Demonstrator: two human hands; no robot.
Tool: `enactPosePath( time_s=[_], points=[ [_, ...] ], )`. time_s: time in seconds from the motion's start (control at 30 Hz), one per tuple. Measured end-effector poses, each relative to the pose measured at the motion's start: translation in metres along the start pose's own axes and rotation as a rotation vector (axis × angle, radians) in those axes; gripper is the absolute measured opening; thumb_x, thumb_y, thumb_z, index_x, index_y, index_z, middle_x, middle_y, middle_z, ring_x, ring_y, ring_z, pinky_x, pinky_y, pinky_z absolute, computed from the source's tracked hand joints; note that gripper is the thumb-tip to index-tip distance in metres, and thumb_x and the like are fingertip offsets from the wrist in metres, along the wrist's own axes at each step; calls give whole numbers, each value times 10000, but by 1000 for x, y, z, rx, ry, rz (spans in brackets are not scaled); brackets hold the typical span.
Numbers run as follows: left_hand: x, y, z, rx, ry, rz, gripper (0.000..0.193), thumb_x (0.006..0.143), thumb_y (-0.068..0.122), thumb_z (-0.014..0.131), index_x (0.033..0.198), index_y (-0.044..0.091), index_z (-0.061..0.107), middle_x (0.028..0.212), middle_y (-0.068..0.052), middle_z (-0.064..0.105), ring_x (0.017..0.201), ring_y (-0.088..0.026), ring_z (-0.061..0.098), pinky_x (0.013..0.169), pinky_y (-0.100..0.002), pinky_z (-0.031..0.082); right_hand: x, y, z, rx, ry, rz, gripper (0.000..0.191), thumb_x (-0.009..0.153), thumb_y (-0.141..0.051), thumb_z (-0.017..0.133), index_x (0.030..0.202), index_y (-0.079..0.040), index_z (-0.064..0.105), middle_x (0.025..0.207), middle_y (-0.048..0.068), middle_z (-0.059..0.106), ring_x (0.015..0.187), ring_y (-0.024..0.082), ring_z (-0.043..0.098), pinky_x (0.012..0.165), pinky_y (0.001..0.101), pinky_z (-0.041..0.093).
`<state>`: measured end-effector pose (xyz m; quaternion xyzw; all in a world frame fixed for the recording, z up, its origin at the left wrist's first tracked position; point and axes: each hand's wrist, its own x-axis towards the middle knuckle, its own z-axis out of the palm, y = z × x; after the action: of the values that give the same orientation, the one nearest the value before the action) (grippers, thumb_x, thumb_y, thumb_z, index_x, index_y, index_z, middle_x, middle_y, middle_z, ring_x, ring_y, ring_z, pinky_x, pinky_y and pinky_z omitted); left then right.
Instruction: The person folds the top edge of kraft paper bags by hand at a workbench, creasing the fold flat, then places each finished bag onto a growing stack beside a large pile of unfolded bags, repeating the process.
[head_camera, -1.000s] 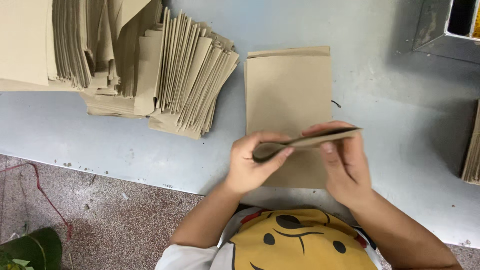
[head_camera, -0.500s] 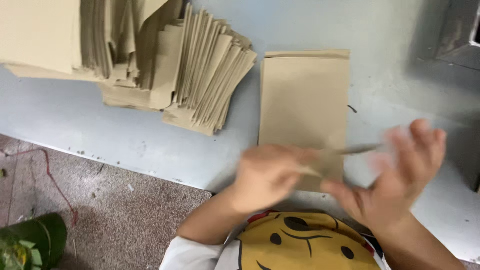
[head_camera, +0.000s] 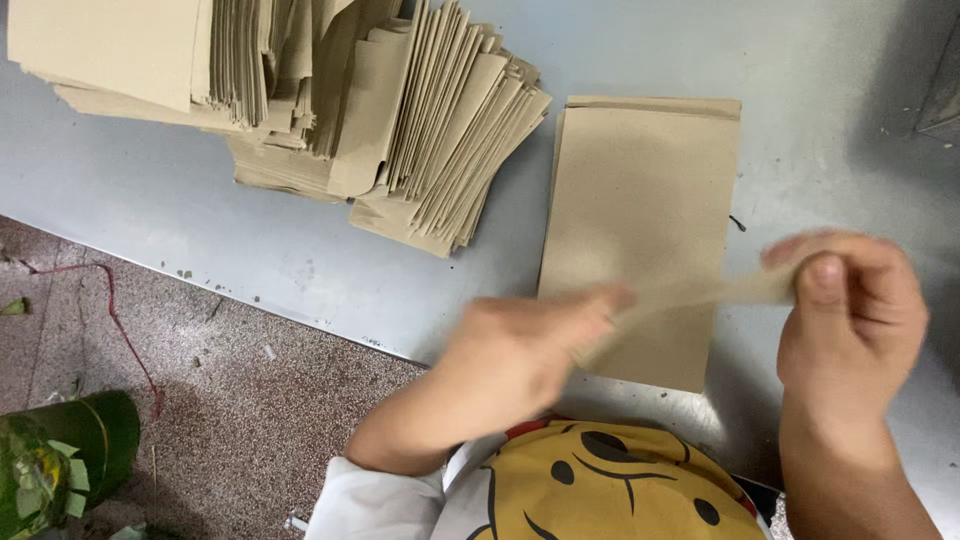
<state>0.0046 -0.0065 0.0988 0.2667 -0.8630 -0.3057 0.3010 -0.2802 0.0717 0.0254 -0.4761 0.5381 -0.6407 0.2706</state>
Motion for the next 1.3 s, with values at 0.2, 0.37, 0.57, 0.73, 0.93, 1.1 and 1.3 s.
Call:
enactPosePath(
  time_s=[0.2, 0.37, 0.57, 0.73, 0.93, 1.1, 1.3],
  points=[
    [-10, -18, -52, 653, 816, -381, 284, 1115, 38, 490, 1385, 24, 575, 1333, -156, 739, 731, -150, 670, 651, -278, 519, 5, -20, 27, -783, -745, -27, 401, 762, -386, 860, 1041, -128, 730, 1080, 16, 726, 1069, 247, 668, 924, 408, 499],
    [21, -80, -66, 1064, 434, -514, 317, 1057, 136, 650, 1358, 53, 708, 744, -90, 749, 538, -218, 640, 471, -372, 470, -10, -20, 47, -816, -944, -324, 451, 765, -440, 745, 1073, -112, 720, 1233, 65, 690, 1206, 295, 592, 944, 438, 487],
    [14, -103, -44, 778, 250, -578, 444, 1049, 378, 671, 1377, 82, 636, 876, -184, 742, 767, -381, 721, 655, -485, 547, -7, -11, 36, -747, -994, -136, 409, 754, -431, 771, 1043, -141, 760, 1278, 1, 710, 1202, 249, 595, 928, 396, 500],
    [4, -96, -47, 781, 450, -309, 601, 1071, 341, 667, 1510, -33, 496, 1340, -264, 662, 1114, -407, 684, 902, -456, 551, 5, 7, 33, -550, -1023, -125, 386, 699, -422, 837, 968, -153, 777, 1221, -4, 726, 1178, 251, 607, 953, 391, 500],
    [6, -100, -46, 769, 350, -428, 436, 1100, 273, 687, 1487, 127, 549, 1417, -136, 674, 1261, -326, 683, 1062, -428, 526, 11, 11, 34, -481, -1040, -132, 451, 649, -448, 872, 952, -130, 769, 1176, 7, 721, 1129, 275, 614, 925, 393, 508],
    [2, -86, -34, 899, 427, -269, 517, 1008, 240, 697, 1442, -14, 579, 1428, -239, 603, 1243, -386, 606, 1006, -481, 486, 7, 14, 32, -493, -1016, -197, 306, 733, -348, 844, 936, -135, 758, 1159, 20, 731, 1115, 267, 617, 923, 396, 520],
    [-23, -53, 19, -245, 262, -352, 570, 950, 250, 802, 1425, 119, 515, 1440, -77, 587, 1342, -209, 587, 1096, -401, 515, -26, 28, 1, -420, -675, 326, 153, 885, -129, 732, 1030, -85, 749, 949, 41, 784, 880, 165, 701, 771, 285, 575]
  ],
)
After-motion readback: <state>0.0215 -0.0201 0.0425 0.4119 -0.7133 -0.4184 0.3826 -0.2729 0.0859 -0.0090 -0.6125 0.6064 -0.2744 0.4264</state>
